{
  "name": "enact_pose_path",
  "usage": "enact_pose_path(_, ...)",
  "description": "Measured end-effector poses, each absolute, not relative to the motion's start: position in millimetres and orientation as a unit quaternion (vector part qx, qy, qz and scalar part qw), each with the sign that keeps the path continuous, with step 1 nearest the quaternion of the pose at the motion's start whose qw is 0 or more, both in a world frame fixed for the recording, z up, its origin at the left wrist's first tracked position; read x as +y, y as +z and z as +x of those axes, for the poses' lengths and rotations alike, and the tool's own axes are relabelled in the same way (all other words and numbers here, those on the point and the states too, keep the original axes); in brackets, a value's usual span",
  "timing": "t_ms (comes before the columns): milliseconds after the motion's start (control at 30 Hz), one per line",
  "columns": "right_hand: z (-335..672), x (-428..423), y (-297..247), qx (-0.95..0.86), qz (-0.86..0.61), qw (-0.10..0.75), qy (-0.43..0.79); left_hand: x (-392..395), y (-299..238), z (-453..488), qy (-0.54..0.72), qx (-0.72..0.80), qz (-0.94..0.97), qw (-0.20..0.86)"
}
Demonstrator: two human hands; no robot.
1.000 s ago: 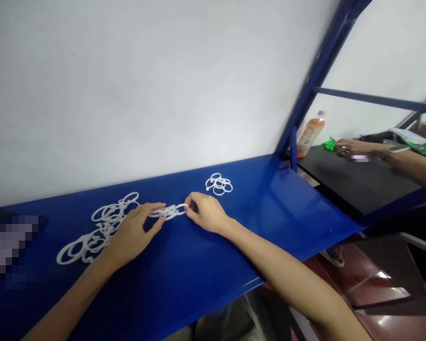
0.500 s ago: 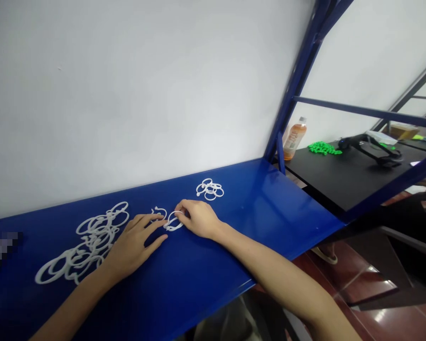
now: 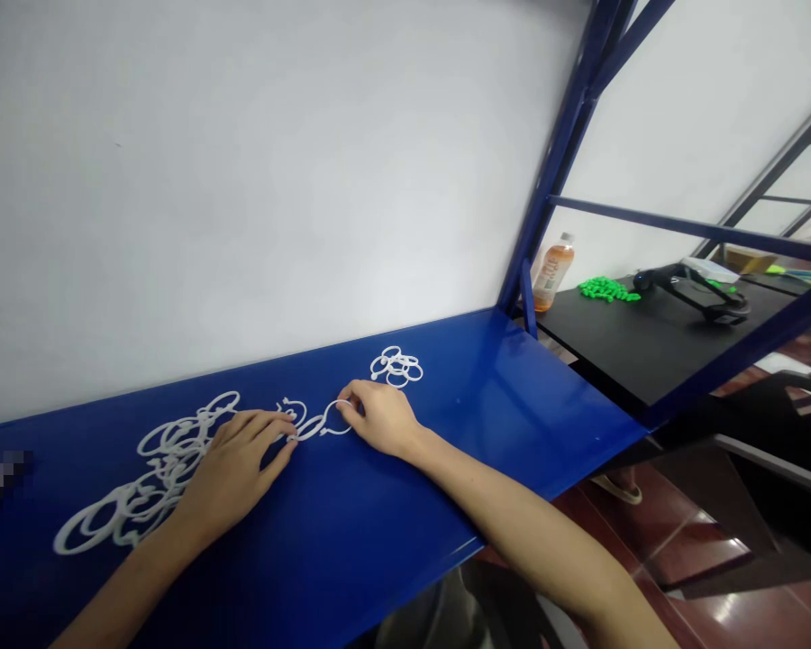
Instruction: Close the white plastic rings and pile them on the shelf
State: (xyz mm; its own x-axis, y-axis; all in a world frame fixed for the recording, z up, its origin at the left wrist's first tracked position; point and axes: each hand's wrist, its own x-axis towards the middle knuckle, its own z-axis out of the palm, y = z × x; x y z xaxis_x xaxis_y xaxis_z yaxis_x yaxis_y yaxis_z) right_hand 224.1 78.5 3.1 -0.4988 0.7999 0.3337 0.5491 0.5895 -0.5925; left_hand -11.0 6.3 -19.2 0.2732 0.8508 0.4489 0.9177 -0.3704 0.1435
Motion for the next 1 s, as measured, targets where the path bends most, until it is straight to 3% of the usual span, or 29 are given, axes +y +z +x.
enact_pose_path(300, 223.5, 76.1, 3.8, -0.834, -0.409, 0.301, 0.215, 0.6, -14.2, -2.7, -0.277, -0.53, -0.793, 0.121)
enact_pose_path(567, 220.5, 66.9, 3.6, -0.856, -0.37, 0.277, 0.232, -4.6, -7.4, 5.5, -0.303, -0.462, -0.828, 0.093)
enact_pose_path(1000, 220.2, 60.1, 1.5, -0.903, -0.22, 0.253, 0.268, -3.9, -8.9, 4.7, -0.345, -0.46, -0.814, 0.082)
